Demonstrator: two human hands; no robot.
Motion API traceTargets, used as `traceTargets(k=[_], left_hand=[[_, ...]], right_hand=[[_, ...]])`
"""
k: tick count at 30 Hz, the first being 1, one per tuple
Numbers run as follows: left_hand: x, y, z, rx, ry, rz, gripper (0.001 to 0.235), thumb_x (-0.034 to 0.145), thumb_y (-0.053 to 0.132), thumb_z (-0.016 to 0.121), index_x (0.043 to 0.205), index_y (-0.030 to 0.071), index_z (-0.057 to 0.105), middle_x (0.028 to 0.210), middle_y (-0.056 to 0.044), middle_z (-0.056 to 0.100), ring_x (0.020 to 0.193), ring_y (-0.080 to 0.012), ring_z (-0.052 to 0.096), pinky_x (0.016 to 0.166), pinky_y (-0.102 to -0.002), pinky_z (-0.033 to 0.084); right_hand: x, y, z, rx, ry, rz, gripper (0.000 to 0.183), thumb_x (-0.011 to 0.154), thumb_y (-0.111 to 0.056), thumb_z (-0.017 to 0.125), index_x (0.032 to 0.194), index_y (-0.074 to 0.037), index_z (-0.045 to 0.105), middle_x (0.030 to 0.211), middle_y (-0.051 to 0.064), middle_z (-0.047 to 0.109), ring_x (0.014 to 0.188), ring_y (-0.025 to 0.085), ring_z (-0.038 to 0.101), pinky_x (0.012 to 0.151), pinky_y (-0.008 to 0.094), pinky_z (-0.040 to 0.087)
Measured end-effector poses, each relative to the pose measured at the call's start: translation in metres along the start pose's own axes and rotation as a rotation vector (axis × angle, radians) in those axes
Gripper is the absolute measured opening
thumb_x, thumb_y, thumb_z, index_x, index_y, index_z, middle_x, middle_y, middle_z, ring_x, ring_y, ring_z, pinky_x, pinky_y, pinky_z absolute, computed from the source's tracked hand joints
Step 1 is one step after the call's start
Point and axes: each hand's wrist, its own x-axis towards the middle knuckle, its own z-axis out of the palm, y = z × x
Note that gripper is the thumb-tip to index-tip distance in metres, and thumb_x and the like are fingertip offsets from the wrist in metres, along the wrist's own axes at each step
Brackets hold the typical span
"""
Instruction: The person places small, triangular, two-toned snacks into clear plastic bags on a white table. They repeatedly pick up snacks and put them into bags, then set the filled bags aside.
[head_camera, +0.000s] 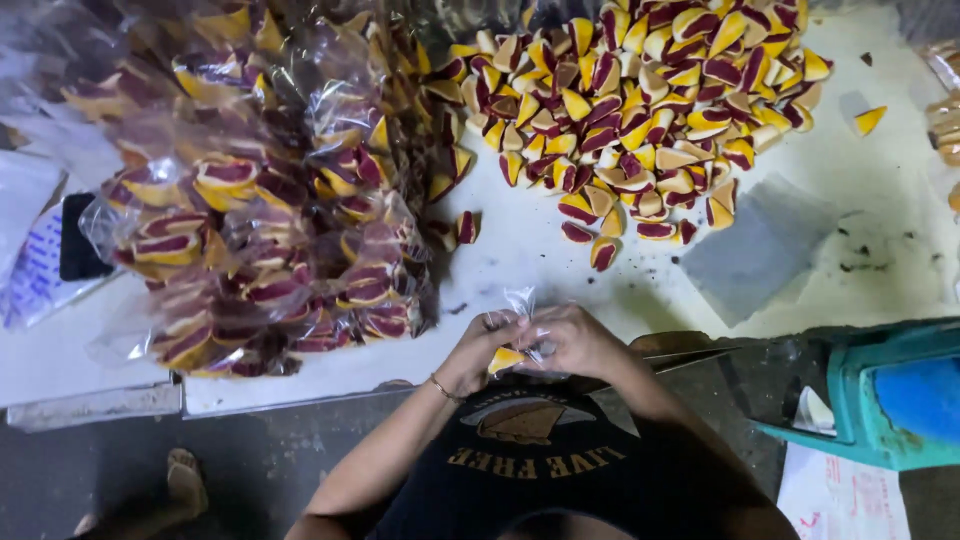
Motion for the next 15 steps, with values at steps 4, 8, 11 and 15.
traceTargets(k=[4,8,11,15], left_hand=[[0.003,0.019,-0.012,-0.105,0.049,0.155,0.007,0.085,-0.003,0.073,0.086,-0.003,0.066,0.070,-0.013,0.066,0.058,-0.0247,0.069,0.056,-0.039,0.062],[0.009,0.032,-0.032,-0.140,0.128,0.210,0.019,0.093,0.013,0.073,0.091,-0.004,0.064,0.074,-0.021,0.071,0.063,-0.0301,0.075,0.055,-0.042,0.063],[0.009,0.022,-0.043,-0.115,0.161,0.231,0.021,0.093,0.014,0.074,0.092,-0.005,0.064,0.074,-0.021,0.070,0.062,-0.0304,0.074,0.056,-0.042,0.064],[0.002,0.000,-0.055,-0.158,0.278,0.265,0.023,0.091,0.015,0.075,0.094,-0.005,0.064,0.071,-0.017,0.068,0.060,-0.0280,0.073,0.054,-0.040,0.064]], right_hand=[[0.033,-0.016,-0.015,-0.418,-0.071,-0.020,0.024,0.074,-0.031,0.091,0.078,-0.016,0.073,0.074,0.000,0.070,0.085,0.025,0.068,0.080,0.037,0.054],[0.044,0.089,-0.068,-0.427,0.281,0.497,0.055,0.074,-0.029,0.091,0.117,-0.009,0.064,0.116,0.016,0.063,0.108,0.042,0.064,0.091,0.051,0.054],[0.031,0.166,-0.102,-0.952,0.437,0.621,0.060,0.076,-0.040,0.091,0.121,-0.013,0.062,0.124,0.013,0.054,0.112,0.042,0.059,0.091,0.049,0.054],[0.064,0.060,-0.072,0.542,0.469,0.313,0.028,0.092,-0.031,0.065,0.092,-0.005,0.073,0.094,0.017,0.067,0.096,0.035,0.064,0.091,0.035,0.052]])
